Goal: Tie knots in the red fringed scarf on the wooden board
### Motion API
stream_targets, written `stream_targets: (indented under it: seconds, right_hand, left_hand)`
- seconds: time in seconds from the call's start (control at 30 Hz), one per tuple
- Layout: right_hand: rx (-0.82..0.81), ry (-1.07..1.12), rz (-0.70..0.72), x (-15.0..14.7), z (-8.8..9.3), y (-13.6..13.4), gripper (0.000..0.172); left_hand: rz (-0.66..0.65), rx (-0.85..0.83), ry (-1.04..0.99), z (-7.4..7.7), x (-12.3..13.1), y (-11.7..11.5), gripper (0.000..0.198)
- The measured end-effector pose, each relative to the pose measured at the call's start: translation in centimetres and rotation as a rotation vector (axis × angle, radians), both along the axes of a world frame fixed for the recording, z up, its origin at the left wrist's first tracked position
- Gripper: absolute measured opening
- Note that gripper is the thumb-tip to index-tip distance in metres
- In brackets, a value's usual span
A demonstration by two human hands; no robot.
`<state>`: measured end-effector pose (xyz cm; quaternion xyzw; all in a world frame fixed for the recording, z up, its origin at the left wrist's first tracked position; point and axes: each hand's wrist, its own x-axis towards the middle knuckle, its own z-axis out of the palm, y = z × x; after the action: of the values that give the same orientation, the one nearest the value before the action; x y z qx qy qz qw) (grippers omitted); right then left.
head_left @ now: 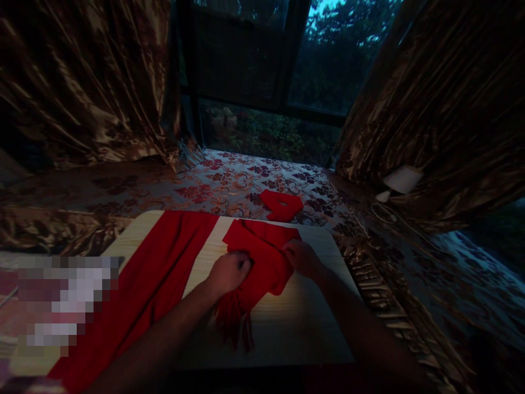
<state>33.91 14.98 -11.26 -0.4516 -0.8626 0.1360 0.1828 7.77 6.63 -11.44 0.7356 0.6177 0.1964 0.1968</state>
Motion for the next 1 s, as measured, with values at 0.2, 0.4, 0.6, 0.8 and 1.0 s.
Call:
stream_targets:
  seconds: [0.2,0.4,0.6,0.8,1.0]
  right_hand:
    - [-0.119,0.101,0.173,-2.4,-1.2,-0.1,0.031]
    - [-0.039,0.006,-0.089,-4.3,0.0,2.2,0.027]
    - [-0.110,-0.178,-0.575,-2.5,1.0,6.3,0.041]
    - [-0.270,-0.161,-0.516,-1.5,-0.1,8.5,0.046]
    - [-0.267,-0.137,-0.447,-0.9,-0.5,8.8,0.035]
  left_hand:
    - [-0.083,0.383,-0.128,-0.7,-0.6,0.8,0.033]
    - [-0.187,0.285,0.098,-1.4,-0.5,3.2,0.046]
    - [0.392,0.223,0.057,-0.7,-3.0,7.2,0.053]
    - [-0.015,-0.168,0.031,1.0,-5.8,13.3,0.045]
    - [-0.196,-0.335,0.208,1.6,-6.7,15.7,0.052]
